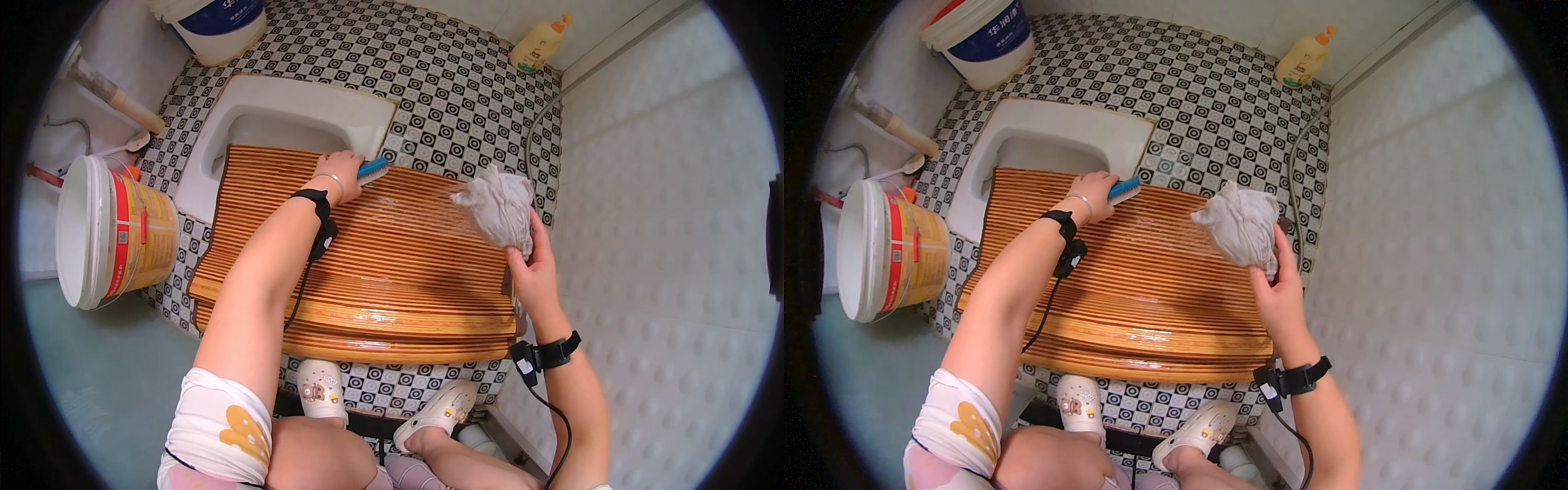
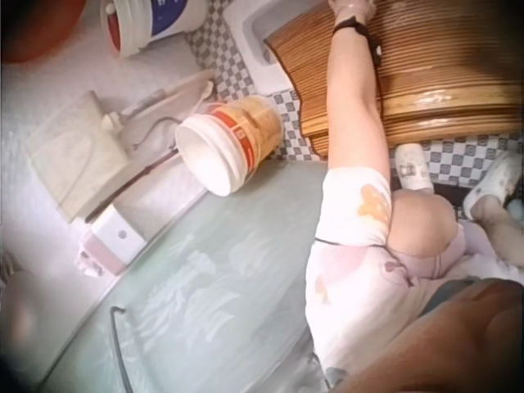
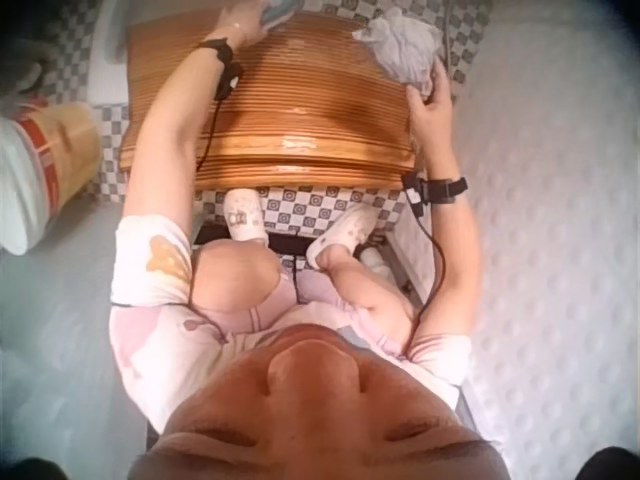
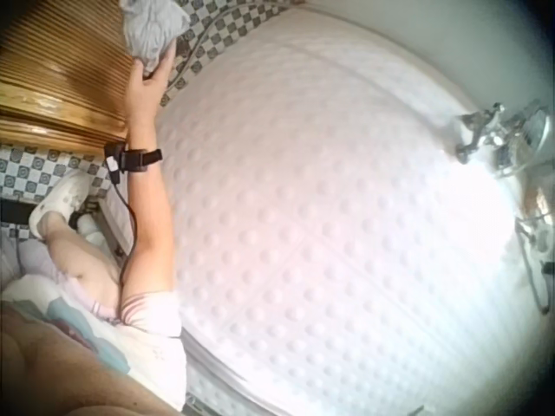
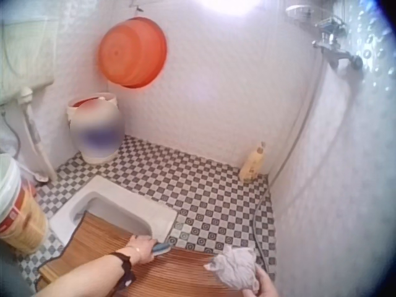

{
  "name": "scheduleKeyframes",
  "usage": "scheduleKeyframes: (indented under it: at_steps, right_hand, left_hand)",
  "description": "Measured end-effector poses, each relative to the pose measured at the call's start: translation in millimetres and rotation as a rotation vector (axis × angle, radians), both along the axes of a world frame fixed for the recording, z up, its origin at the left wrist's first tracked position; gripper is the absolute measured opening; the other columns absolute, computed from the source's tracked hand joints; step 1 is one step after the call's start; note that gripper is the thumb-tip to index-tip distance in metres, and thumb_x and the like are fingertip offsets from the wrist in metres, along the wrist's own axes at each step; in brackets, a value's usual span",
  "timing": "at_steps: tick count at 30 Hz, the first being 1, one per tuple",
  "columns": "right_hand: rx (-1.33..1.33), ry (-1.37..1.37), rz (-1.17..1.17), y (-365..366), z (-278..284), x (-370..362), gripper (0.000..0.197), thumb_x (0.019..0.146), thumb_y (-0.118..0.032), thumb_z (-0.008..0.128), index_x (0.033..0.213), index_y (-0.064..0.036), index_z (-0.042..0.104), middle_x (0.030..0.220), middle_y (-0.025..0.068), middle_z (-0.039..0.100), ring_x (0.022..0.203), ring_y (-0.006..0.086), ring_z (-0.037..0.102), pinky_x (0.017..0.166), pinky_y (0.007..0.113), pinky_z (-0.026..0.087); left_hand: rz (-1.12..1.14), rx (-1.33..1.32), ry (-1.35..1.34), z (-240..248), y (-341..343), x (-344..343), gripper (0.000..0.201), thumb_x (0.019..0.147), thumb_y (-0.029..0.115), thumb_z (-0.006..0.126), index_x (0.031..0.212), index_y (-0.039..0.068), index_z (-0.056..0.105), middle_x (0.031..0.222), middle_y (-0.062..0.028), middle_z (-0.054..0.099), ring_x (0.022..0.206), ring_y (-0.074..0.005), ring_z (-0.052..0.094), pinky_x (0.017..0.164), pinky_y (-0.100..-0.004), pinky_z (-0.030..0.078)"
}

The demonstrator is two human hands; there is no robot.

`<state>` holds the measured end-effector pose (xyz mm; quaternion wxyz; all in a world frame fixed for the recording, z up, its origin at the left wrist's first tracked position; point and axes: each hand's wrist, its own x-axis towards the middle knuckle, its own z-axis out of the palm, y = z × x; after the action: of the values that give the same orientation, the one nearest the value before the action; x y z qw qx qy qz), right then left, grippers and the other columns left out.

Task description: The person scrubs a bamboo mat using a blue brush and rinses it with water from a handheld nozzle.

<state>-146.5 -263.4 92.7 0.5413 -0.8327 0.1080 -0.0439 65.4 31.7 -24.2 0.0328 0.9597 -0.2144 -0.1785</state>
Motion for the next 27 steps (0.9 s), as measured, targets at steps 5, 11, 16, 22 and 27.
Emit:
scheduleKeyframes:
  at_steps: [5,11,16,22,27]
  right_hand:
    - [0.035,0.002,0.001,-2.4,0.2,-8.1,0.066,0.089,0.003,0.057,0.15,-0.0018,0.033,0.145,0.0122,0.047,0.131,0.0197,0.048,0.107,0.03,0.038]
    - [0.052,-0.023,-0.027,-3.1,-6.7,-12.0,0.066,0.089,0.003,0.057,0.15,-0.0025,0.033,0.146,0.0131,0.046,0.131,0.0203,0.047,0.108,0.03,0.038]
    - [0.06,-0.061,-0.054,-4.5,-7.8,-10.0,0.066,0.089,0.003,0.057,0.151,-0.0028,0.033,0.146,0.0146,0.046,0.131,0.0208,0.047,0.107,0.031,0.039]
    - [0.091,-0.06,-0.075,-3.2,-2.4,-14.1,0.067,0.09,0.004,0.056,0.151,-0.0036,0.031,0.144,0.0149,0.047,0.127,0.0214,0.05,0.104,0.031,0.041]
    - [0.124,-0.058,-0.113,-9.4,0.2,-22.5,0.067,0.09,0.004,0.055,0.152,-0.0041,0.031,0.143,0.0149,0.047,0.125,0.0212,0.051,0.104,0.031,0.042]
  left_hand:
    - [-0.054,0.001,0.249,32.3,7.3,12.3,0.03,0.081,0.022,0.064,0.107,0.008,0.066,0.095,-0.0163,0.068,0.091,-0.0355,0.065,0.085,-0.0466,0.05]
    - [0.107,-0.039,0.368,6.4,17.6,11.2,0.037,0.078,0.027,0.064,0.107,0.004,0.067,0.102,-0.0198,0.069,0.094,-0.0345,0.066,0.084,-0.0413,0.053]
    - [0.088,0.014,0.448,3.9,7.3,-5.5,0.049,0.076,0.028,0.063,0.12,0.005,0.064,0.117,-0.0193,0.066,0.105,-0.0366,0.063,0.093,-0.0429,0.05]
    - [-0.029,0.195,0.621,39.8,8.8,-14.2,0.044,0.076,0.031,0.064,0.113,0.008,0.069,0.109,-0.0171,0.069,0.098,-0.0349,0.066,0.086,-0.0428,0.053]
    - [-0.2,0.049,0.548,29.3,24.4,-35.6,0.038,0.071,0.032,0.07,0.099,0.006,0.069,0.094,-0.0164,0.071,0.086,-0.0349,0.066,0.078,-0.0423,0.051]
